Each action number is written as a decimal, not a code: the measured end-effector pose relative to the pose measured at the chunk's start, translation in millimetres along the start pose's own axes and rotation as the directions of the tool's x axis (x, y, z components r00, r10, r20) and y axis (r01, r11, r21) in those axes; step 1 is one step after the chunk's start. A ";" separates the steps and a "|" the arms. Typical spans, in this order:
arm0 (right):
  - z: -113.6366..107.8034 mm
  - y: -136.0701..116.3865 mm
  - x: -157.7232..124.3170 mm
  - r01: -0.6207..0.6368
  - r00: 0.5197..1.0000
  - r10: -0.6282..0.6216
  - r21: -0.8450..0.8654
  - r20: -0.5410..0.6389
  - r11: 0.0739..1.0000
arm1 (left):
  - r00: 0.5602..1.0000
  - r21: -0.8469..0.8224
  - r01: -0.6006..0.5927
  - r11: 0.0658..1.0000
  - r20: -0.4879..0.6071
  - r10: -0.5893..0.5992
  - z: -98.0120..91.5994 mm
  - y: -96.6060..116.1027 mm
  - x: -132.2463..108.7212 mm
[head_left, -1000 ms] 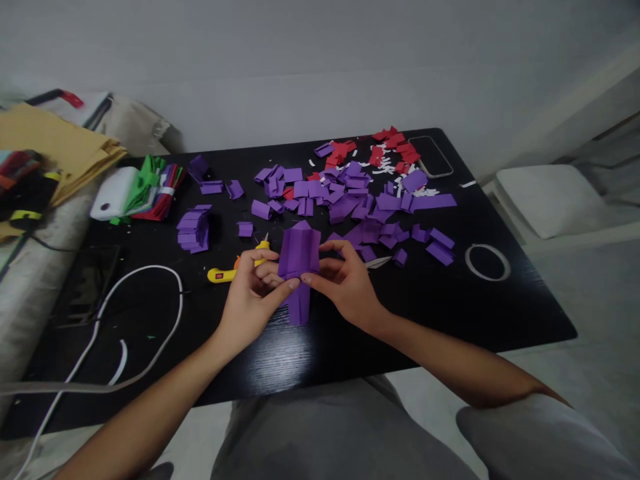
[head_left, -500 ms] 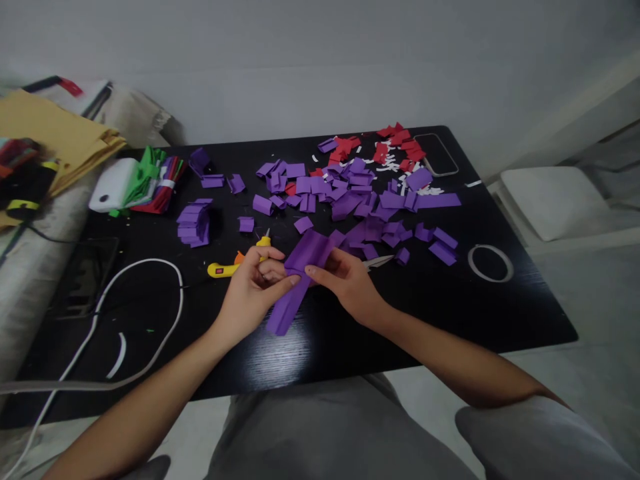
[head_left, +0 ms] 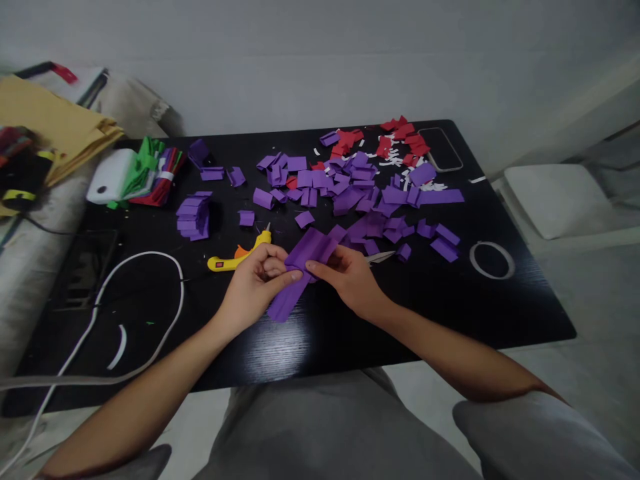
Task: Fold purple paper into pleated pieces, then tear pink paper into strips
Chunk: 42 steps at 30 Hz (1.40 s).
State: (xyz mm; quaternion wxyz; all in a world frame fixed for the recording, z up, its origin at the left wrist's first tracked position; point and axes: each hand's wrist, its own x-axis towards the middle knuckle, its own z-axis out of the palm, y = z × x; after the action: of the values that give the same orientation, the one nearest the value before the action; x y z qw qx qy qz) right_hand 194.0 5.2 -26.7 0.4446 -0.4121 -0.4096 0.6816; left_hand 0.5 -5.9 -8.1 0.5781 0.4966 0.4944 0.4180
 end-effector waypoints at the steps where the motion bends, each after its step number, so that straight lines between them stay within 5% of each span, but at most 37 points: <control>1: -0.1 -0.1 -0.1 -0.003 1.000 0.003 -0.005 -0.001 1.000 | 1.000 0.007 0.000 1.000 0.007 0.000 -0.7 -0.1 0.2; 24: 1.2 1.8 -0.3 0.037 0.999 -0.039 -0.096 -0.012 0.995 | 0.998 -0.013 0.035 0.999 0.045 -0.034 -3.2 -1.1 2.3; 31: 1.1 2.6 -0.5 0.010 0.993 0.001 -0.094 0.122 0.996 | 0.999 0.042 -0.047 0.998 -0.015 0.048 -3.6 -2.9 3.4; 42: -0.4 8.0 0.0 0.029 0.997 -0.023 -0.072 0.079 0.997 | 1.000 -0.005 -0.006 1.000 -0.016 0.006 -4.9 -5.9 3.3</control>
State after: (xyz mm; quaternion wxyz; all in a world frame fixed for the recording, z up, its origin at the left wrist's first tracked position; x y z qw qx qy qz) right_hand 192.3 3.1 -34.3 0.4218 -0.3956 -0.4569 0.6759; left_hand -3.9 -2.8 -14.5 0.5742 0.4931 0.4964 0.4250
